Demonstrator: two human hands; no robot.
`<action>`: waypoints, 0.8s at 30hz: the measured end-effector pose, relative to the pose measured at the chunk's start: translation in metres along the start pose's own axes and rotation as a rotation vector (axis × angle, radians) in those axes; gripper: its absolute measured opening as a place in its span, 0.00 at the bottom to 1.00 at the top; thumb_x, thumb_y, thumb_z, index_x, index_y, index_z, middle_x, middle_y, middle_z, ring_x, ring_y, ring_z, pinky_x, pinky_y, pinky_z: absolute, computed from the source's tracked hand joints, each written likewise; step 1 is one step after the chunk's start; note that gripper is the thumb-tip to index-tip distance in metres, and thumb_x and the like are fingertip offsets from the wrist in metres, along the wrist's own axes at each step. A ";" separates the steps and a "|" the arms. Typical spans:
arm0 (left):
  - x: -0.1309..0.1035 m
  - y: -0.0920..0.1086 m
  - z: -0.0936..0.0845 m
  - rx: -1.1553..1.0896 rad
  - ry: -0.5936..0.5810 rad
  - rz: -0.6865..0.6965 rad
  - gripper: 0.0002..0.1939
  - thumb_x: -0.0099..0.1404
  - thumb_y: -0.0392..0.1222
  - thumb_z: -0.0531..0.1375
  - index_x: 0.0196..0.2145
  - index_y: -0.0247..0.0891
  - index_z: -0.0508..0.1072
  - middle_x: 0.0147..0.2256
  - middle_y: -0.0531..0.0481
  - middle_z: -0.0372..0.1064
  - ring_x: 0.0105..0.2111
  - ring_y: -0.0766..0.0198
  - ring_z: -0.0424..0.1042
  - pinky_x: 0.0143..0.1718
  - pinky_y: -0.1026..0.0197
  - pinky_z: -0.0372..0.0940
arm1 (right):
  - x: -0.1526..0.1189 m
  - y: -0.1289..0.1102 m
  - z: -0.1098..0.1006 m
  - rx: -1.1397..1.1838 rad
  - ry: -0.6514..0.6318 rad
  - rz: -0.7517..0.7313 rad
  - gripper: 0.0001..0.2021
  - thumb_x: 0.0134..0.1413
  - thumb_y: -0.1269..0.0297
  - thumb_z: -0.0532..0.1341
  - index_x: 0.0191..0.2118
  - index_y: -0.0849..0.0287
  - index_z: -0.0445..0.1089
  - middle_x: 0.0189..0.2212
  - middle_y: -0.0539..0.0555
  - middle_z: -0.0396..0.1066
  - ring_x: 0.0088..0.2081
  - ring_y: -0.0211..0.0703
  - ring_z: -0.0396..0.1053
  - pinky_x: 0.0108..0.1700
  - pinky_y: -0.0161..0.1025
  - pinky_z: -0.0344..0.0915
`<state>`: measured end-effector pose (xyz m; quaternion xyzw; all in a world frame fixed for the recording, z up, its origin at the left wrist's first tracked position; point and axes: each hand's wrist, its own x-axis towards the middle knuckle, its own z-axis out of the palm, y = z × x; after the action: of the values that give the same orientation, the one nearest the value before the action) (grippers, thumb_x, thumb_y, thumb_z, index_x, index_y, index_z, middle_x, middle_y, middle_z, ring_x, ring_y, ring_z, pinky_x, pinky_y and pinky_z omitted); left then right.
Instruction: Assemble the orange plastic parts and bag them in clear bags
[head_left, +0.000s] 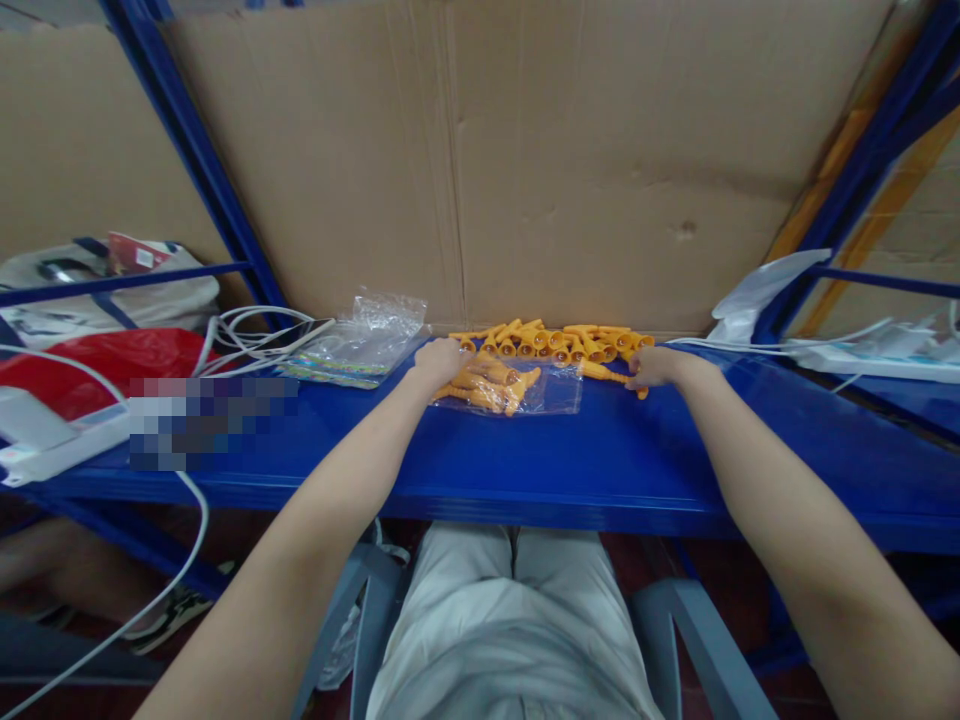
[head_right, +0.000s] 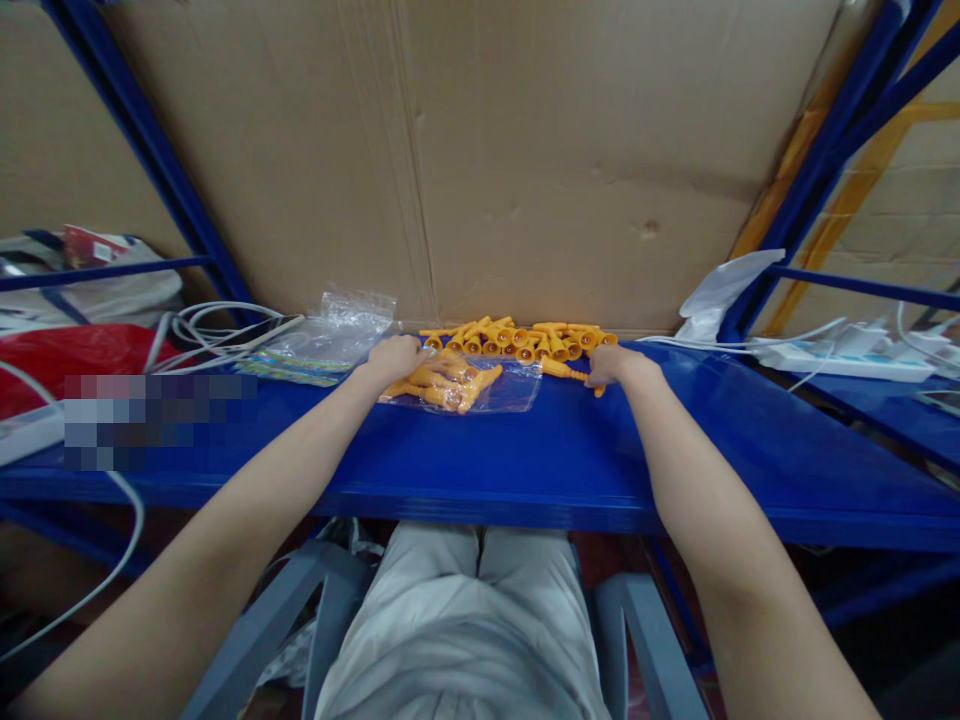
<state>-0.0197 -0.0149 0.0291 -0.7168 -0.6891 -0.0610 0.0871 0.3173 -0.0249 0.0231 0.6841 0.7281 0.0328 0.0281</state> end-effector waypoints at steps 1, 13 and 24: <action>0.001 0.000 0.000 -0.003 -0.004 -0.003 0.24 0.70 0.49 0.48 0.52 0.32 0.75 0.51 0.35 0.73 0.52 0.50 0.72 0.50 0.58 0.67 | -0.001 0.001 -0.001 -0.006 -0.045 0.009 0.04 0.45 0.67 0.66 0.28 0.62 0.77 0.28 0.59 0.76 0.35 0.51 0.75 0.36 0.40 0.67; 0.004 -0.002 0.005 -0.014 0.015 -0.004 0.25 0.70 0.49 0.47 0.51 0.32 0.75 0.51 0.35 0.73 0.52 0.49 0.73 0.49 0.57 0.67 | -0.022 -0.032 -0.018 -0.004 -0.054 0.029 0.09 0.45 0.71 0.59 0.33 0.59 0.75 0.26 0.54 0.76 0.33 0.45 0.74 0.30 0.34 0.63; 0.004 0.002 0.007 0.002 -0.030 -0.006 0.26 0.72 0.44 0.43 0.54 0.30 0.73 0.54 0.34 0.71 0.53 0.51 0.72 0.50 0.57 0.66 | -0.023 -0.029 -0.023 0.075 0.173 -0.027 0.13 0.47 0.68 0.57 0.41 0.59 0.73 0.36 0.56 0.76 0.38 0.48 0.73 0.37 0.36 0.64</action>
<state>-0.0179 -0.0100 0.0231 -0.7154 -0.6926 -0.0497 0.0771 0.2882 -0.0500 0.0439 0.6695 0.7376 0.0640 -0.0600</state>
